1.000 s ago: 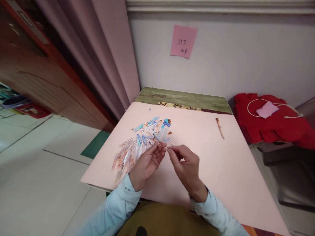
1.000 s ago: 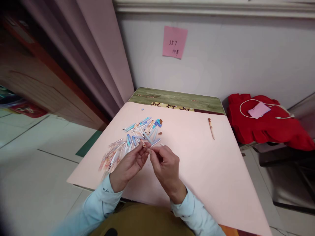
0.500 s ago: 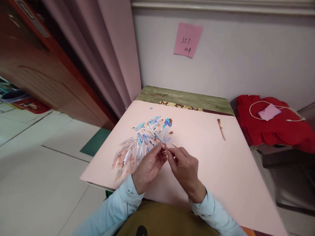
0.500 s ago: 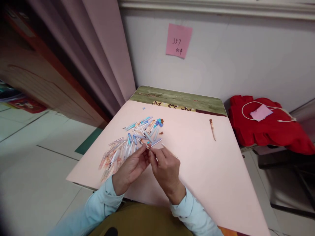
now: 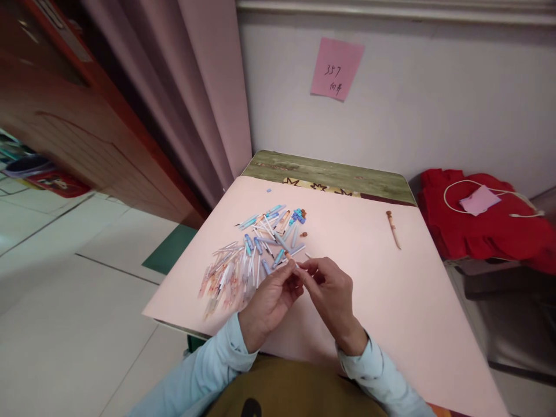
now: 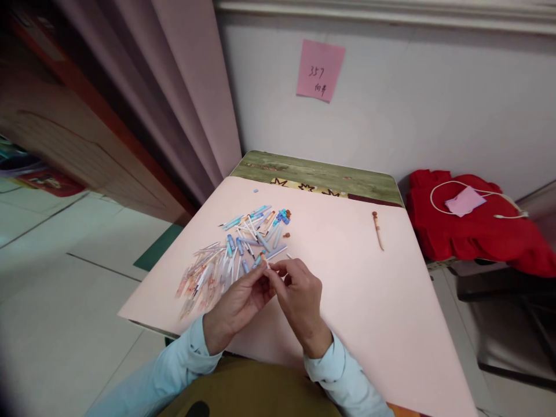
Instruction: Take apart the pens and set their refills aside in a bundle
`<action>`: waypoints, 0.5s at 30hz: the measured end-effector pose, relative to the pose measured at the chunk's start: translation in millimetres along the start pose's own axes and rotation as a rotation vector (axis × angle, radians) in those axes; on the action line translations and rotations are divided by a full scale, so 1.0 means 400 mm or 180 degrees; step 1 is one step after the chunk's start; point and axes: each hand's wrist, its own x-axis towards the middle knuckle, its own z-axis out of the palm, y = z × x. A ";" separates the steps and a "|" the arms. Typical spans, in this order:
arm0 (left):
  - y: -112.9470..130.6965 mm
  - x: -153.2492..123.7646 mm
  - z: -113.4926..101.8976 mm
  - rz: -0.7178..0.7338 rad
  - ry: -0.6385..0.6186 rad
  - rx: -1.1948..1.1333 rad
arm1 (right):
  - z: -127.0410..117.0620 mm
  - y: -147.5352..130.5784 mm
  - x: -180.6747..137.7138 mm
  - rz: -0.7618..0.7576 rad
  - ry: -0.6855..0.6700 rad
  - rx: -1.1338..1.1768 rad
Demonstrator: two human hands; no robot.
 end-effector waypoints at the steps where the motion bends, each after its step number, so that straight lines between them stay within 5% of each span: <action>1: 0.000 -0.001 0.001 -0.0071 0.0021 -0.0058 | 0.000 0.000 0.002 0.0134 -0.0036 0.0163; 6: 0.024 -0.003 0.002 -0.0301 0.0173 -0.0203 | -0.029 0.024 0.020 0.0386 0.0085 0.0472; 10: 0.070 0.003 -0.008 -0.0093 0.0438 -0.0296 | -0.070 0.114 0.019 0.0539 0.0245 -0.0547; 15: 0.117 0.025 -0.017 0.0198 0.0574 -0.0345 | -0.050 0.226 -0.023 0.0339 -0.0159 -0.1760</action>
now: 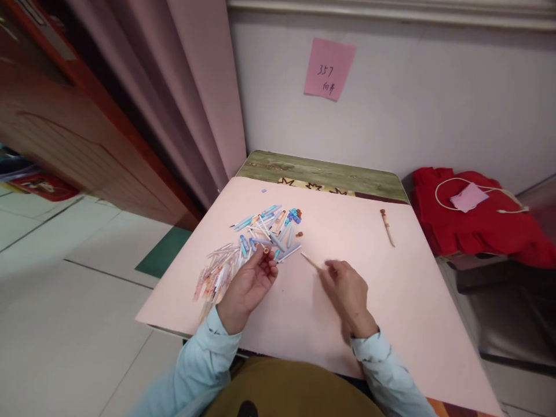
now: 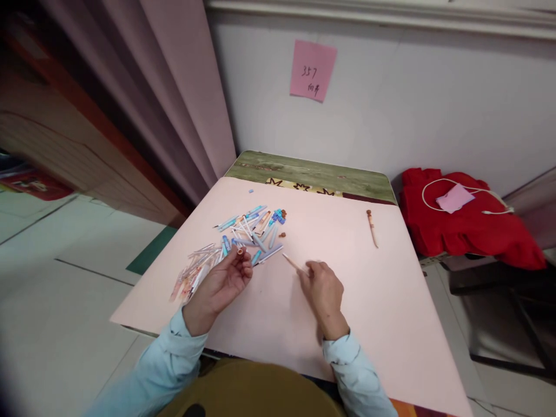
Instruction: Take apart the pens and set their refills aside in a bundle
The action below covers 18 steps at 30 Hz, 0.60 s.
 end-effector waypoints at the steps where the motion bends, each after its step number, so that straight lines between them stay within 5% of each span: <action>1: 0.003 0.005 0.001 0.0023 0.0019 -0.0010 | 0.015 0.004 -0.006 -0.0090 0.0057 -0.0054; 5: -0.001 0.014 0.006 0.0065 0.0090 0.0010 | 0.032 -0.011 -0.013 -0.0202 0.0244 0.0087; 9: -0.022 0.014 0.009 0.0053 0.0195 0.0066 | -0.016 -0.056 -0.018 -0.0062 0.0183 0.0715; 18: -0.060 0.014 0.015 -0.0046 0.0049 0.0063 | -0.082 -0.153 -0.039 -0.0893 0.0476 0.0952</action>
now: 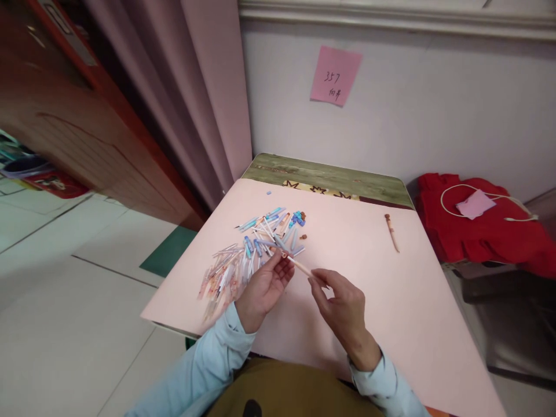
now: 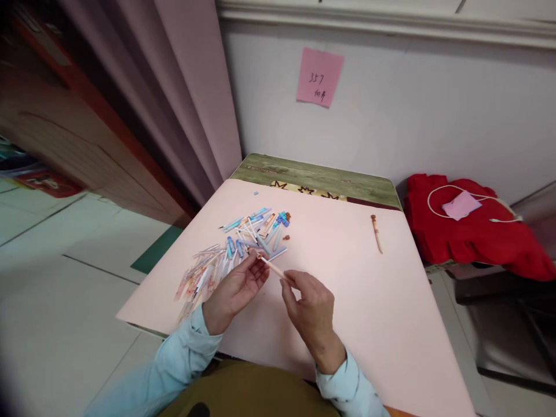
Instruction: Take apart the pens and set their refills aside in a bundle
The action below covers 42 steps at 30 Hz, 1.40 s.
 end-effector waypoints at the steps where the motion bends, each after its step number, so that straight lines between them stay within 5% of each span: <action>1: -0.001 -0.001 0.000 0.0007 -0.0029 0.0016 | 0.002 0.001 0.000 -0.0030 0.0003 -0.0043; 32: -0.059 -0.021 -0.001 0.0600 -0.0288 0.0876 | 0.019 -0.006 -0.001 0.0187 0.0316 0.0073; 42: -0.061 -0.022 -0.005 0.0439 -0.0186 0.0866 | 0.027 0.001 -0.016 0.0621 -0.0426 -0.0521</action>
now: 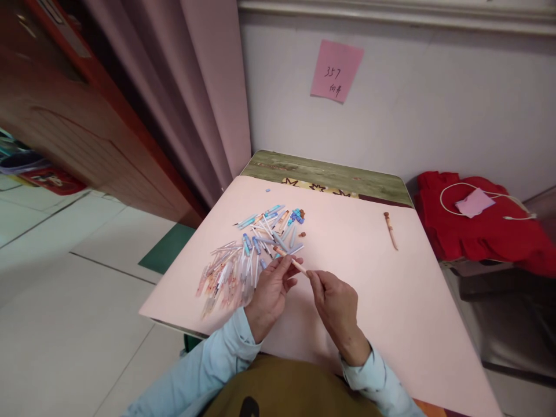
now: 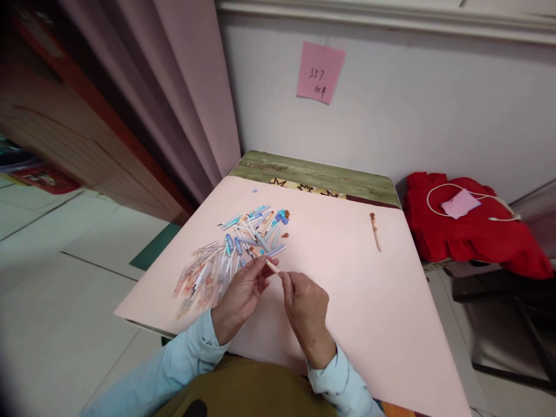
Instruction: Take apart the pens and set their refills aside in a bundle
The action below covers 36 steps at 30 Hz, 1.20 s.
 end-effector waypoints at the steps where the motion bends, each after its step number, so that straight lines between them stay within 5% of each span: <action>1: -0.002 0.001 0.000 -0.0007 -0.0015 -0.0076 | 0.002 -0.001 -0.001 0.0056 -0.0016 0.0018; 11: -0.016 0.004 -0.001 0.0189 -0.0371 -0.0362 | 0.005 -0.004 -0.002 0.0269 -0.0078 0.0081; 22: 0.014 0.004 -0.001 0.0366 -0.0271 -0.0138 | -0.003 -0.005 -0.010 0.0126 0.0199 0.0495; 31: 0.025 -0.014 0.007 0.0252 -0.0426 0.0134 | -0.006 0.000 -0.012 0.0144 -0.0268 0.0458; 36: 0.033 -0.012 0.007 0.0345 -0.0335 0.0135 | -0.012 -0.014 -0.016 0.0304 -0.0092 0.0960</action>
